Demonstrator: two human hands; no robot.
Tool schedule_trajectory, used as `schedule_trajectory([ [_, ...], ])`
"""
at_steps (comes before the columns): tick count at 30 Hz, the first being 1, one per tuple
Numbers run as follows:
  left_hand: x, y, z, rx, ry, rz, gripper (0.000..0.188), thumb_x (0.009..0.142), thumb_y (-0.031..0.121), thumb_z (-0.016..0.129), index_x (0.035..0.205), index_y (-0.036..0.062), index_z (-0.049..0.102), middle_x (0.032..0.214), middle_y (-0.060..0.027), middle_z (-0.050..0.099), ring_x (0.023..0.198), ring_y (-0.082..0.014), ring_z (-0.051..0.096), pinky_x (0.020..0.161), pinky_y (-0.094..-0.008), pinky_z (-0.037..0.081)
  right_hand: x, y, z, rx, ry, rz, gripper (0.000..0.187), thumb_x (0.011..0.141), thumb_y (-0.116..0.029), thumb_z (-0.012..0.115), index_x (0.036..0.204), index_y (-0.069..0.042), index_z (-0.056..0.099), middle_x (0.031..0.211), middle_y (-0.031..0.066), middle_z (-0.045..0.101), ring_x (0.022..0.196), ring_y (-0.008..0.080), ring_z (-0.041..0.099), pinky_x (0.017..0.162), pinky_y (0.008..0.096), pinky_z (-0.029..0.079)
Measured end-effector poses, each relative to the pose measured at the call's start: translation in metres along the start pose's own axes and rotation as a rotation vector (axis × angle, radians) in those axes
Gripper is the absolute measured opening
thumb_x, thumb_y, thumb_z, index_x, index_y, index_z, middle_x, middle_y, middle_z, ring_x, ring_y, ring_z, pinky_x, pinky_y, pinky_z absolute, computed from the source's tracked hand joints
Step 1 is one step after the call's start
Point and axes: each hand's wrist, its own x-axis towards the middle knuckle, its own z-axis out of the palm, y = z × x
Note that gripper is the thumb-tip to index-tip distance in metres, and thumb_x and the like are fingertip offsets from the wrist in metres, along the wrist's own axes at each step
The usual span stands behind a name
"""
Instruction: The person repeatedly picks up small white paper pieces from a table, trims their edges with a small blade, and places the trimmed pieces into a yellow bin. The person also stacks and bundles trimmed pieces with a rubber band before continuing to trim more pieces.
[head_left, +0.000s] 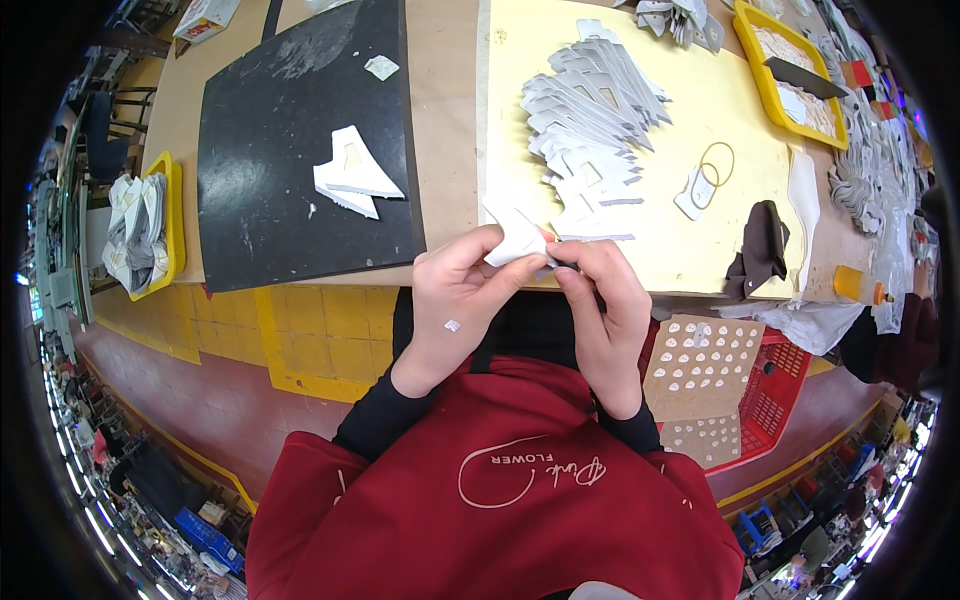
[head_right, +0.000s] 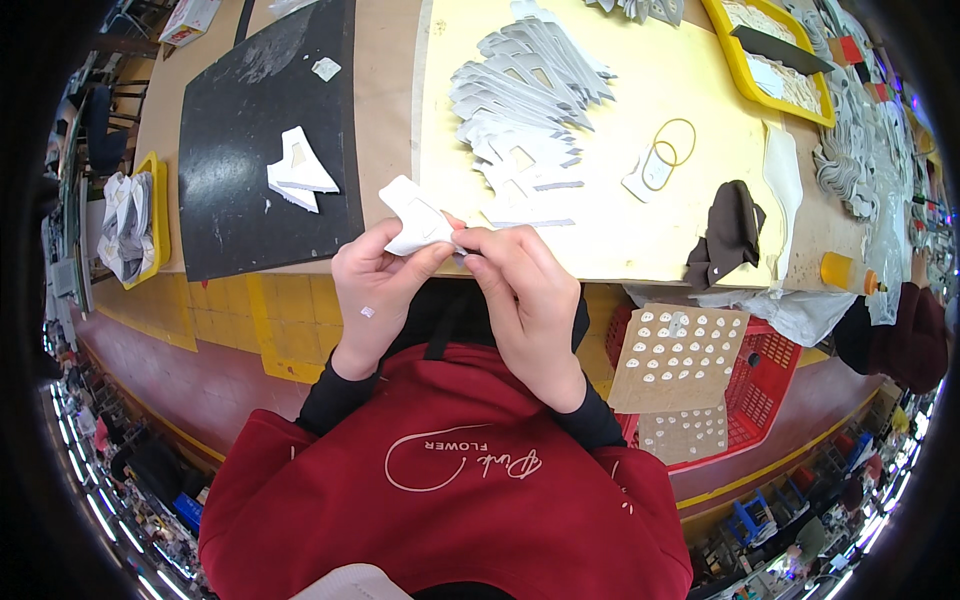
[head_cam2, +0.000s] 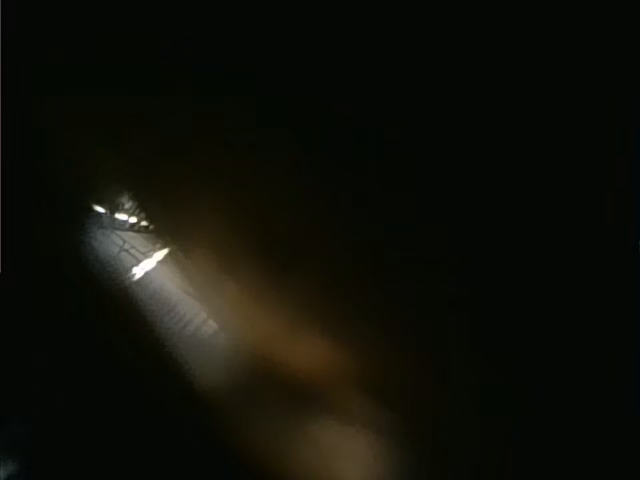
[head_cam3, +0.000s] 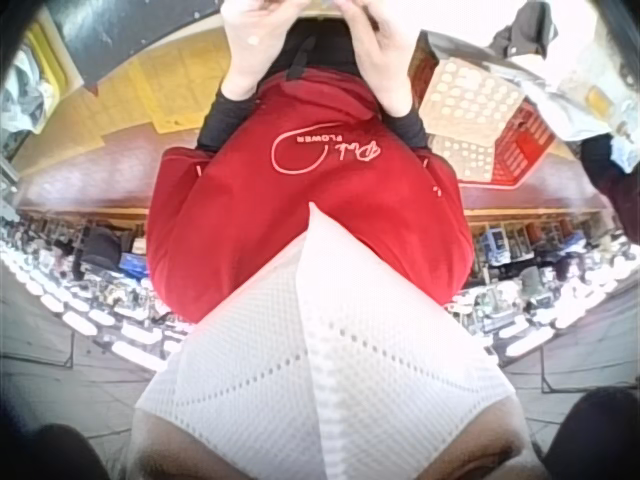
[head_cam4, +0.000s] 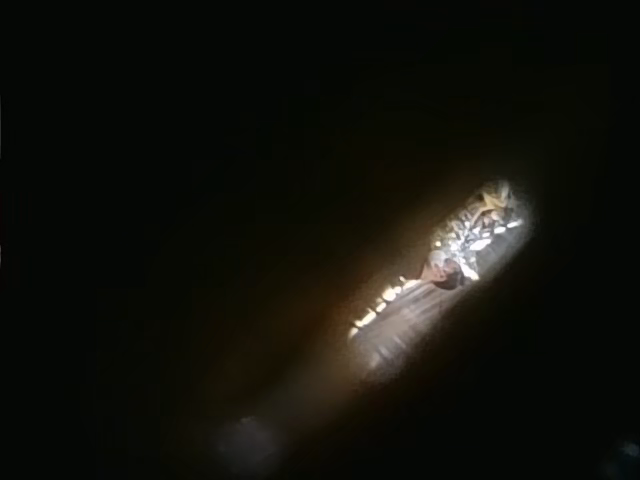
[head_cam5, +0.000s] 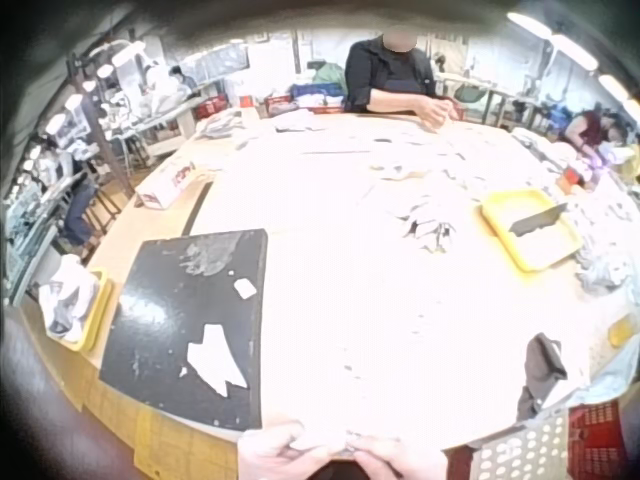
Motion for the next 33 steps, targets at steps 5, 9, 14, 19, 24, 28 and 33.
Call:
schedule_trajectory([
  [5,0.001,0.003,-0.001,-0.026,-0.038,-0.035,0.018,0.090,-0.002,0.068,0.103,-0.0123,0.060,0.101,-0.0126,0.069,0.093,-0.0129,0.067,0.079,-0.0248,0.057,0.001,0.006,-0.005,0.779,-0.109,0.514,0.023,0.098,-0.007,0.055,0.120,-0.001,0.061,0.103,0.0059,0.063,0.071,0.0073,0.049,0.059,0.0185,0.037],
  [9,0.002,0.001,-0.002,-0.173,-0.050,-0.082,0.018,0.089,-0.005,0.066,0.106,-0.0109,0.062,0.104,-0.0136,0.070,0.096,-0.0142,0.066,0.084,-0.0265,0.055,0.005,0.019,-0.016,1.411,-0.335,0.780,0.030,0.102,-0.017,0.052,0.131,-0.009,0.051,0.087,0.0014,0.052,0.065,0.0066,0.040,0.054,0.0198,0.031],
  [14,0.007,-0.003,-0.002,-0.095,0.067,0.011,0.014,0.088,-0.005,0.066,0.101,-0.0098,0.062,0.103,-0.0134,0.070,0.092,-0.0132,0.065,0.083,-0.0270,0.053,-0.007,-0.006,0.004,0.574,0.061,0.269,0.017,0.096,-0.008,0.055,0.113,-0.007,0.057,0.080,0.0012,0.049,0.060,0.0089,0.039,0.051,0.0226,0.032],
  [19,0.020,-0.020,-0.015,0.323,0.180,0.236,0.015,0.083,-0.002,0.071,0.092,-0.0073,0.061,0.095,-0.0131,0.071,0.077,-0.0110,0.063,0.070,-0.0251,0.052,-0.005,-0.023,0.023,-0.348,-0.202,-0.469,0.044,0.070,-0.002,0.069,0.112,-0.014,0.074,0.081,0.0032,0.058,0.061,0.0165,0.056,0.055,0.0286,0.046],
  [24,0.036,0.016,-0.058,0.114,0.340,0.203,0.024,0.095,0.005,0.063,0.115,-0.0068,0.064,0.101,-0.0059,0.067,0.092,-0.0081,0.060,0.083,-0.0227,0.047,0.004,-0.020,0.010,-0.138,-0.337,-0.292,0.047,0.076,0.001,0.068,0.121,-0.012,0.069,0.083,0.0026,0.060,0.057,0.0191,0.054,0.053,0.0292,0.046],
  [28,0.041,0.007,-0.121,0.890,0.368,0.219,0.028,0.086,0.014,0.072,0.108,-0.0014,0.064,0.126,-0.0151,0.059,0.108,-0.0204,0.059,0.096,-0.0315,0.043,0.013,-0.004,-0.017,-0.376,0.049,-0.008,0.043,0.081,-0.010,0.075,0.123,-0.009,0.065,0.087,0.0069,0.060,0.069,0.0215,0.062,0.062,0.0316,0.051],
  [33,0.044,0.009,-0.092,0.979,0.713,0.433,0.025,0.085,0.011,0.073,0.106,0.0011,0.065,0.122,-0.0121,0.060,0.106,-0.0201,0.059,0.093,-0.0316,0.044,0.015,0.029,-0.034,-0.591,0.207,0.113,0.023,0.080,-0.011,0.077,0.098,-0.001,0.067,0.086,0.0077,0.059,0.071,0.0222,0.063,0.061,0.0324,0.049],
])
